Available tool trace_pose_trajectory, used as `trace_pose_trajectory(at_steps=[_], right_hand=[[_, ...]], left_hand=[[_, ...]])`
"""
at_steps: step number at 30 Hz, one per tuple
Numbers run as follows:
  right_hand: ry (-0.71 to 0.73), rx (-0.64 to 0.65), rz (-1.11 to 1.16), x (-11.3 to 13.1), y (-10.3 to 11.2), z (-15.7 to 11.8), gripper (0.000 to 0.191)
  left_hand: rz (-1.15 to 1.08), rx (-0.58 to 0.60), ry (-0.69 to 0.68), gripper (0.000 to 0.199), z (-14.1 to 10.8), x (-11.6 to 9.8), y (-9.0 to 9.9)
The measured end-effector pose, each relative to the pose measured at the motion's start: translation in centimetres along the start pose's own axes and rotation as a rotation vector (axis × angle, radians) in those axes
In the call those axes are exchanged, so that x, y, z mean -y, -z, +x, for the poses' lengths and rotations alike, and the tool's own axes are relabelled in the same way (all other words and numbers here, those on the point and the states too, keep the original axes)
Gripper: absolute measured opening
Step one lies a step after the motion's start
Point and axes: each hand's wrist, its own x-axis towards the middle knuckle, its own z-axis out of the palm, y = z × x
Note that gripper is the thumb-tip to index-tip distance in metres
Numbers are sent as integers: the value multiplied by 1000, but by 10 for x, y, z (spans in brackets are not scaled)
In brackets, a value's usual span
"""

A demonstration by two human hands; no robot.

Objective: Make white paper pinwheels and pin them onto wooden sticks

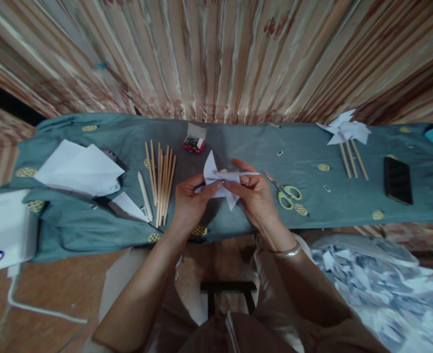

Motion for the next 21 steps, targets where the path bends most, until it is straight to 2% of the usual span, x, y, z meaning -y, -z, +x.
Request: trace_pose_trajectory(at_steps=[5, 21], right_hand=[[12, 31, -46, 0, 2, 1, 59], [47, 11, -89, -3, 3, 2, 59]], left_hand=[[50, -14, -22, 29, 0, 2, 2], [136, -35, -64, 27, 1, 1, 2]])
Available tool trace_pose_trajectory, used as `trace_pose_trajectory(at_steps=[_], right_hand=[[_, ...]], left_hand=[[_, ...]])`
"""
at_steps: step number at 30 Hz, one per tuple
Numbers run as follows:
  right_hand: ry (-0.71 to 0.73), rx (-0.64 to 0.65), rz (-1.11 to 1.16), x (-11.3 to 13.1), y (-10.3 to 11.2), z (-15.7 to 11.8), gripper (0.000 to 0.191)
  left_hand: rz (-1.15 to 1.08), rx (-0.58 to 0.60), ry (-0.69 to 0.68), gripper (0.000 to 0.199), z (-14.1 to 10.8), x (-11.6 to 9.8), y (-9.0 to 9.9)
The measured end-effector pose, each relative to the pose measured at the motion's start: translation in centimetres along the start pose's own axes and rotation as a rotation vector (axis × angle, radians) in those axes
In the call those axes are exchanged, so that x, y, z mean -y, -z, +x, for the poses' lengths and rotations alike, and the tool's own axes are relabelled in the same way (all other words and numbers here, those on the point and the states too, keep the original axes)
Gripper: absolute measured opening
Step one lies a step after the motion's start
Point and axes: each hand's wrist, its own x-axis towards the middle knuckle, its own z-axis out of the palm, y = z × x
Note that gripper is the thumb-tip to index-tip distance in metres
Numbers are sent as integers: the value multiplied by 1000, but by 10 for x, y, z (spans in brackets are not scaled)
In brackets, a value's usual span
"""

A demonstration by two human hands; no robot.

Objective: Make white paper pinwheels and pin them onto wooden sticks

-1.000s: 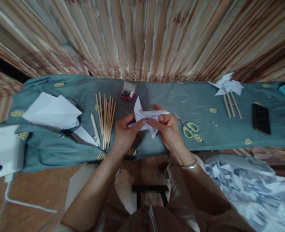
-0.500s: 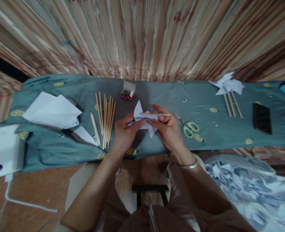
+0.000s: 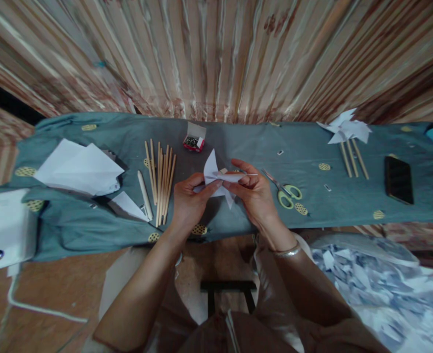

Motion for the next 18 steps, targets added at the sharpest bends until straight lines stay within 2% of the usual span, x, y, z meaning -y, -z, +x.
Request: trace_pose_trajectory(at_steps=[18], right_hand=[[21, -5, -25, 1, 0, 0, 53]], left_hand=[[-21, 10, -25, 22, 2, 6, 0]])
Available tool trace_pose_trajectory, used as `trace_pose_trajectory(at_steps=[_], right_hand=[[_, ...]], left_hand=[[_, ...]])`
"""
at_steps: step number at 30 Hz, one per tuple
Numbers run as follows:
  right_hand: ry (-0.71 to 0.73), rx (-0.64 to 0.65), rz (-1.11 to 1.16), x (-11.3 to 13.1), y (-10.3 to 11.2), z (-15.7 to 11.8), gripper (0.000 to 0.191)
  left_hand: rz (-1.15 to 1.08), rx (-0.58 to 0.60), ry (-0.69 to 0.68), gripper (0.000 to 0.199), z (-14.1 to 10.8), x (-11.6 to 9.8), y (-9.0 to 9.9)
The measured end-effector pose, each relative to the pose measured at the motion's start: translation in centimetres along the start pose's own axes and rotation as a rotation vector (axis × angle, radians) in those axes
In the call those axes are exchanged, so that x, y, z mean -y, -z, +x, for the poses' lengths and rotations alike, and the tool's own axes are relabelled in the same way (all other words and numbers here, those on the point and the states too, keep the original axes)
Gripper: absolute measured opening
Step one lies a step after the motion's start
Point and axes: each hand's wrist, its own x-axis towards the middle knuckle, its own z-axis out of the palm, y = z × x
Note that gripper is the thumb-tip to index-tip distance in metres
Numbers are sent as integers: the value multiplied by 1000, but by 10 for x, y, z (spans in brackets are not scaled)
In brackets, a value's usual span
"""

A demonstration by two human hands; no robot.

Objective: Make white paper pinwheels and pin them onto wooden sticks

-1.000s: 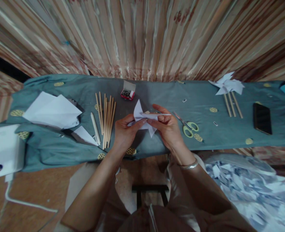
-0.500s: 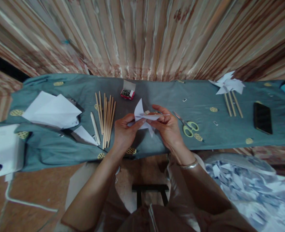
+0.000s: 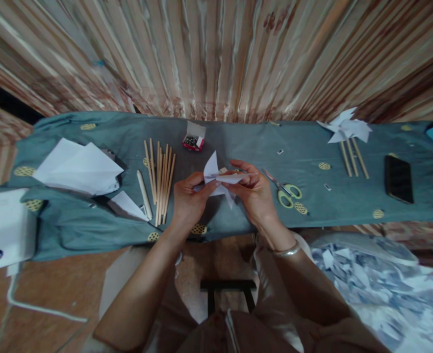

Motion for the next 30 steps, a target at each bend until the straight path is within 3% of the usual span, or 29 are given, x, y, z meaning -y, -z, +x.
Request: trace_pose_trajectory(at_steps=[12, 30], right_hand=[[81, 33, -25, -3, 3, 0, 50], [80, 16, 25, -7, 3, 2, 46]], left_hand=[[19, 0, 11, 20, 0, -3, -2], [59, -8, 29, 20, -1, -5, -2]])
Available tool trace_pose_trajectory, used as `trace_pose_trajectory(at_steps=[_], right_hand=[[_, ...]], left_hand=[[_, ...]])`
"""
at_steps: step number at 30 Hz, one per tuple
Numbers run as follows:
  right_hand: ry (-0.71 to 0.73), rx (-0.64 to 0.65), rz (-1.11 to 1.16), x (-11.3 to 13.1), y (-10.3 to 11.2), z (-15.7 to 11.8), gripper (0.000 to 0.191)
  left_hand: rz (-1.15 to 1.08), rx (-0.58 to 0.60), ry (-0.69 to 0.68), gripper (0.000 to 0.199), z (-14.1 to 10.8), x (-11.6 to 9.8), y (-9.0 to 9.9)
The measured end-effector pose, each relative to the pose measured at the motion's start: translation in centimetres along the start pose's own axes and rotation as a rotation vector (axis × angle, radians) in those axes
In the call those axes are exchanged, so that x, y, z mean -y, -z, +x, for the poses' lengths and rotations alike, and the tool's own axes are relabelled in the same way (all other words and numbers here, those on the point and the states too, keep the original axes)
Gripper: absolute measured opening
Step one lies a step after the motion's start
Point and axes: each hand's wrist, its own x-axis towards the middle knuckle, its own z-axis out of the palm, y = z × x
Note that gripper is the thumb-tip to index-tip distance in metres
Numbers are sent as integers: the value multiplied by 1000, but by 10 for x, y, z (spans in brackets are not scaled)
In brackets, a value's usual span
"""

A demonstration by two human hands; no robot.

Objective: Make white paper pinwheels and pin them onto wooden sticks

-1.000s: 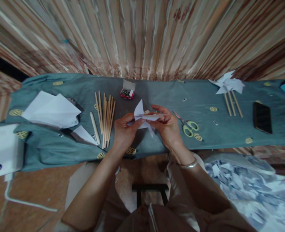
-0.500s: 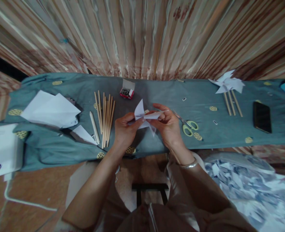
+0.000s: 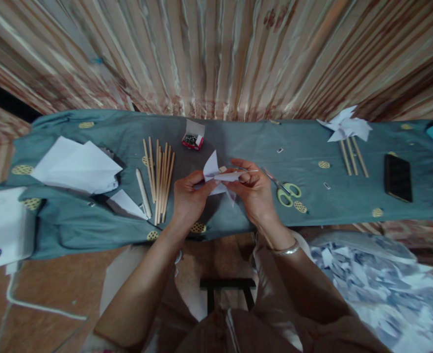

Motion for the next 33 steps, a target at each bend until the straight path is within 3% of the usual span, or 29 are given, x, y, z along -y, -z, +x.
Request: trace_pose_trajectory(at_steps=[15, 27, 33], right_hand=[[-6, -11, -40, -1, 0, 0, 41], [-83, -26, -16, 5, -5, -1, 49], [-82, -35, 6, 7, -4, 0, 44]], left_hand=[[7, 1, 0, 19, 0, 3, 0], [-125, -5, 37, 19, 1, 2, -5], [-150, -4, 47, 18, 0, -1, -5]])
